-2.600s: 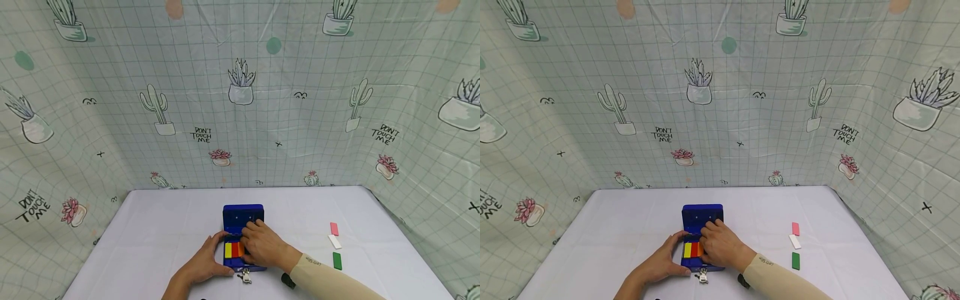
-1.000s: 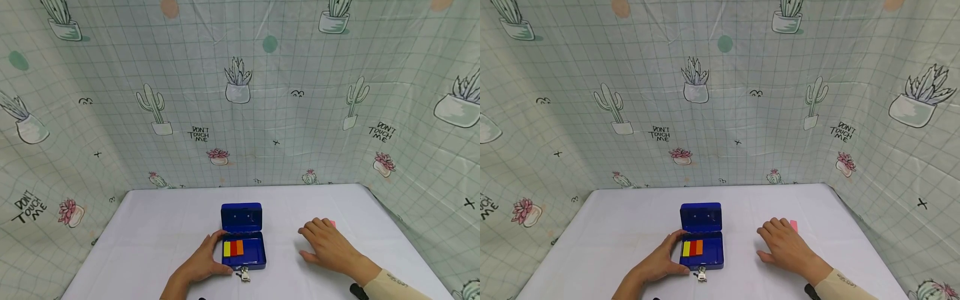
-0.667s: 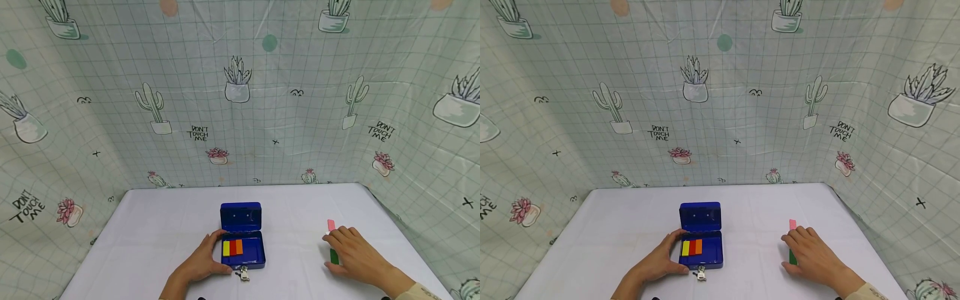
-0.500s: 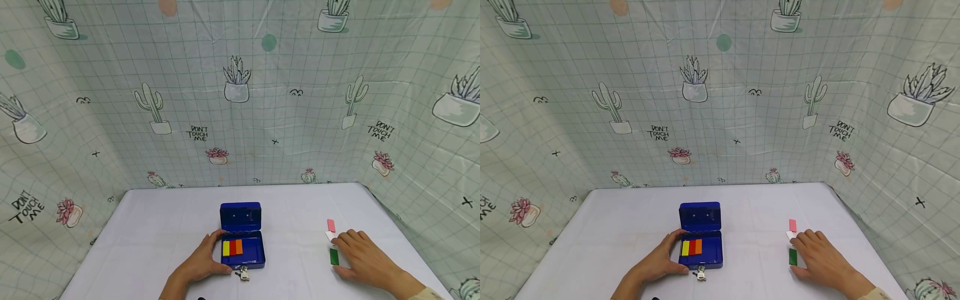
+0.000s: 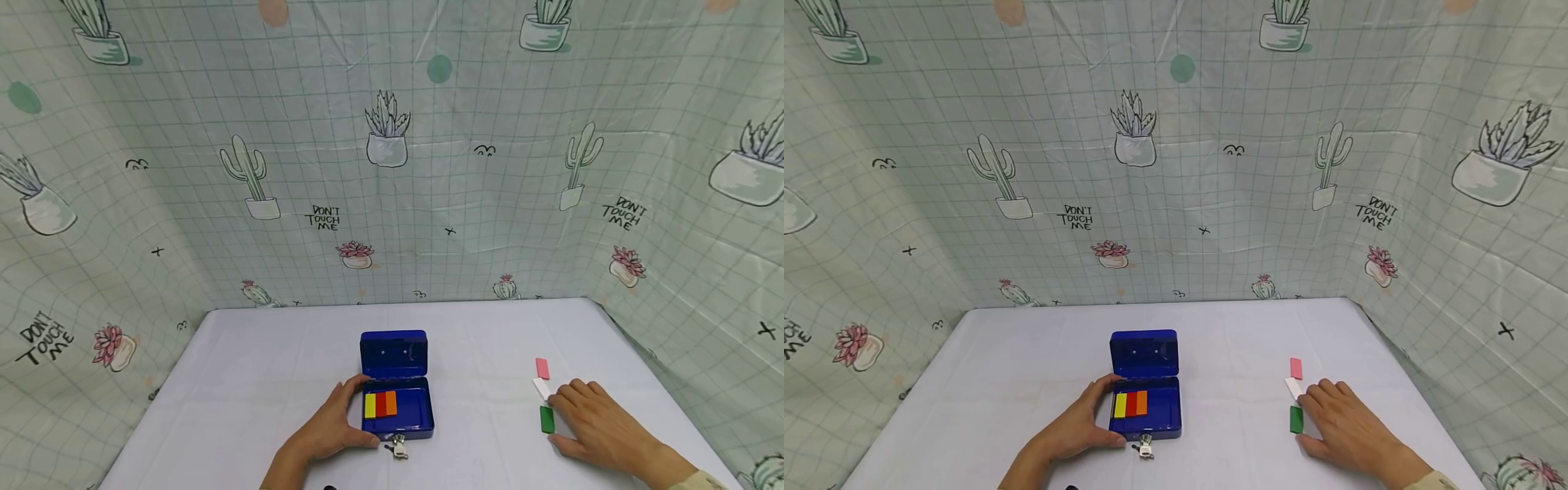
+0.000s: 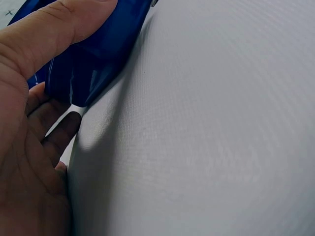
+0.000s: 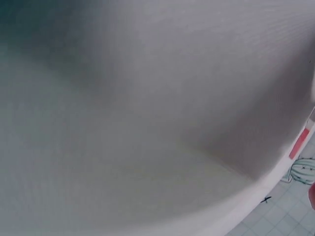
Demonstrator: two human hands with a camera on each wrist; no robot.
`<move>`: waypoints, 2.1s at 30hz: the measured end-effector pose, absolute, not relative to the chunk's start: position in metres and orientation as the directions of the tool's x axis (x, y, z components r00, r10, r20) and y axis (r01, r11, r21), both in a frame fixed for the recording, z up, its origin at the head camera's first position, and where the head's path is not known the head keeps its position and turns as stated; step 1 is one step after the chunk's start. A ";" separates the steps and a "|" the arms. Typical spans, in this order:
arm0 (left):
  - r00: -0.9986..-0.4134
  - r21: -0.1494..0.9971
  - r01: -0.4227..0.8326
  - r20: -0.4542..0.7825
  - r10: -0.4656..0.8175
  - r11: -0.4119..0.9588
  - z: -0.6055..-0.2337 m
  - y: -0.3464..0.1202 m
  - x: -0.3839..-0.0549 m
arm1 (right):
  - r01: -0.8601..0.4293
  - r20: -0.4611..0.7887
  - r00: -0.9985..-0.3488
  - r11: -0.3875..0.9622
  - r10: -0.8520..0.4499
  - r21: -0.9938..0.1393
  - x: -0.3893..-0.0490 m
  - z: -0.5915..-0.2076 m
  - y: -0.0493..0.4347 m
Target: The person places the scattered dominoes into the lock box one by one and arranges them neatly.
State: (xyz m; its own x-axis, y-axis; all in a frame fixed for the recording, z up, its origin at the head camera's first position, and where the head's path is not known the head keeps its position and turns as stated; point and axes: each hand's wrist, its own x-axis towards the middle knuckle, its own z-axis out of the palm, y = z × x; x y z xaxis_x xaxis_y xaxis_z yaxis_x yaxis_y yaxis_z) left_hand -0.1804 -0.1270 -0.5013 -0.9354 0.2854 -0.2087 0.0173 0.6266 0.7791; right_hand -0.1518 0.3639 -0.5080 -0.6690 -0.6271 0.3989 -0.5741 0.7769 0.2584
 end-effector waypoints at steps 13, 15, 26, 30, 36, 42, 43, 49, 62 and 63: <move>-0.933 0.795 0.034 -0.192 0.304 0.606 -0.502 -0.130 -0.180 | -0.621 0.440 -0.607 0.740 -0.662 0.258 -0.157 -0.511 0.359; -0.933 0.795 0.032 -0.194 0.304 0.605 -0.502 -0.130 -0.180 | -0.622 0.445 -0.603 0.740 -0.662 0.256 -0.158 -0.510 0.357; -0.935 0.790 0.028 -0.195 0.295 0.612 -0.501 -0.129 -0.181 | -0.631 0.452 -0.589 0.731 -0.670 0.261 -0.177 -0.504 0.330; -0.935 0.792 0.022 -0.199 0.293 0.610 -0.501 -0.128 -0.180 | -0.639 0.465 -0.569 0.721 -0.678 0.269 -0.186 -0.502 0.319; -0.935 0.792 0.010 -0.209 0.286 0.611 -0.500 -0.127 -0.180 | -0.657 0.483 -0.542 0.705 -0.688 0.268 -0.196 -0.499 0.306; -0.937 0.791 0.012 -0.205 0.283 0.612 -0.499 -0.127 -0.180 | -0.677 0.492 -0.512 0.683 -0.704 0.273 -0.206 -0.494 0.290; -0.938 0.791 0.012 -0.203 0.282 0.611 -0.500 -0.127 -0.180 | -0.682 0.494 -0.506 0.679 -0.707 0.273 -0.207 -0.493 0.286; -0.939 0.794 0.004 -0.205 0.274 0.608 -0.500 -0.127 -0.181 | -0.702 0.499 -0.483 0.659 -0.720 0.270 -0.215 -0.487 0.264; -0.937 0.804 0.001 -0.208 0.281 0.595 -0.503 -0.128 -0.180 | -0.721 0.487 -0.462 0.634 -0.741 0.281 -0.218 -0.480 0.214; -0.937 0.804 0.000 -0.207 0.281 0.595 -0.502 -0.128 -0.180 | -0.722 0.481 -0.464 0.632 -0.744 0.282 -0.217 -0.479 0.210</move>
